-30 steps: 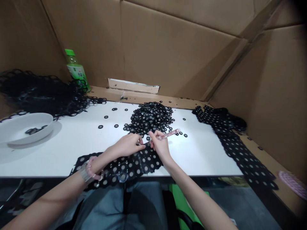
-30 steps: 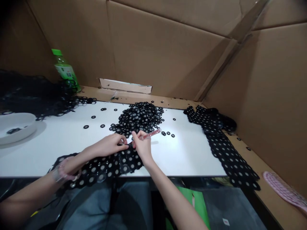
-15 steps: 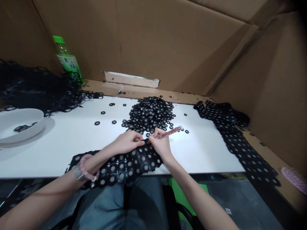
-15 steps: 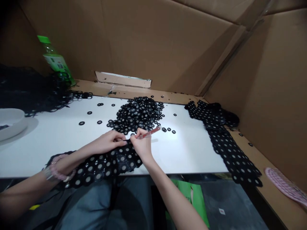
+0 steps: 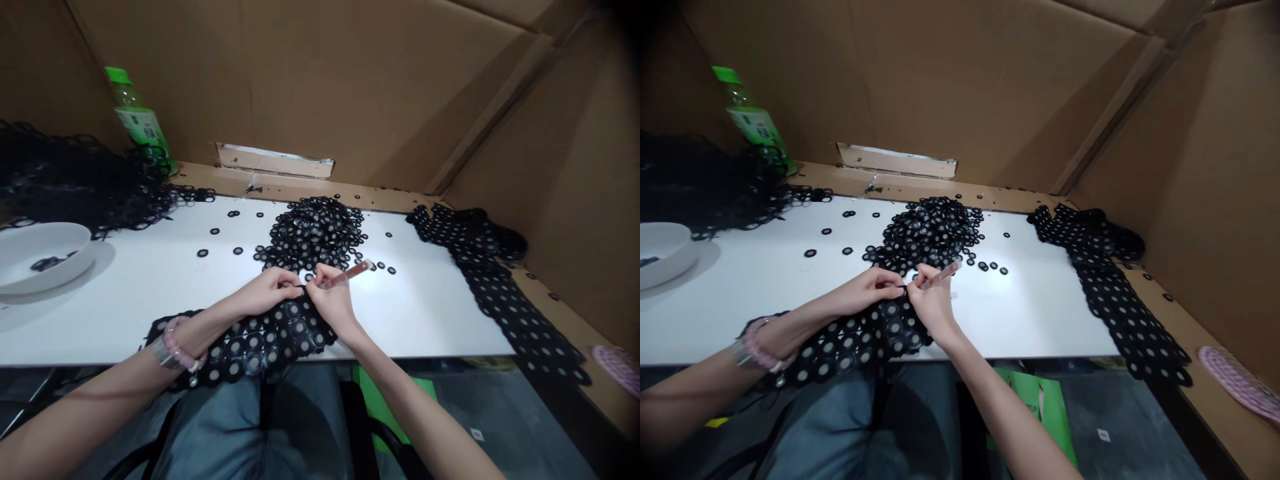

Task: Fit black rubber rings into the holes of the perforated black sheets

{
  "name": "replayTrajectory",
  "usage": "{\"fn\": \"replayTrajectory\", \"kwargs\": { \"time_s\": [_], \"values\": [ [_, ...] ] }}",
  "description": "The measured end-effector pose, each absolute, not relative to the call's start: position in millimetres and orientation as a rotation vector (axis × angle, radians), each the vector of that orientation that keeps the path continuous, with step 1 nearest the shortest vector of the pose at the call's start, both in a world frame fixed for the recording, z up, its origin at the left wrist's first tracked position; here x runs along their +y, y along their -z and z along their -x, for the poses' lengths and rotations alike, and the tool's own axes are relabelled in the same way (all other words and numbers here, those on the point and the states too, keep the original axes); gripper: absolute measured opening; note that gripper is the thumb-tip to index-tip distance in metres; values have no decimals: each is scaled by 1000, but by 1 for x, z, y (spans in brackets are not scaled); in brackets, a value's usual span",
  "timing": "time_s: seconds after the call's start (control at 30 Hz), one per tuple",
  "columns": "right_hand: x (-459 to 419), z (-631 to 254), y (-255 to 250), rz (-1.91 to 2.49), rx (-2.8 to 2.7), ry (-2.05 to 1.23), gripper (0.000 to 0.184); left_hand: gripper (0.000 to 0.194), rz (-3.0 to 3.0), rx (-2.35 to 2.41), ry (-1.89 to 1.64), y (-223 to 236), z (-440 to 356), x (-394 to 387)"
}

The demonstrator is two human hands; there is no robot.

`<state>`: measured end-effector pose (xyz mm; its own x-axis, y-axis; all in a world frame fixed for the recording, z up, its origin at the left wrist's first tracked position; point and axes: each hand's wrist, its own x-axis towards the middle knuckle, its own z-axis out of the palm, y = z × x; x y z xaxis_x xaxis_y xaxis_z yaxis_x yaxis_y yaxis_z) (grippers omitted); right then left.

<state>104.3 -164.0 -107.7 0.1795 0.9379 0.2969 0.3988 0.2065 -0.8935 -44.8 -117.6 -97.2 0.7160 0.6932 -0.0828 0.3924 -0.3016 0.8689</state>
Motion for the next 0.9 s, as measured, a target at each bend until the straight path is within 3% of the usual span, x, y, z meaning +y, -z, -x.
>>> {"fn": "replayTrajectory", "kwargs": {
  "time_s": [0.43,0.9],
  "values": [
    [-168,-114,106,1244,-1000,-801,26,23,-2092,916,-379,88,35,-127],
    [-178,-113,110,1396,-1257,-718,23,21,-2057,838,-463,99,42,-122]
  ]
}}
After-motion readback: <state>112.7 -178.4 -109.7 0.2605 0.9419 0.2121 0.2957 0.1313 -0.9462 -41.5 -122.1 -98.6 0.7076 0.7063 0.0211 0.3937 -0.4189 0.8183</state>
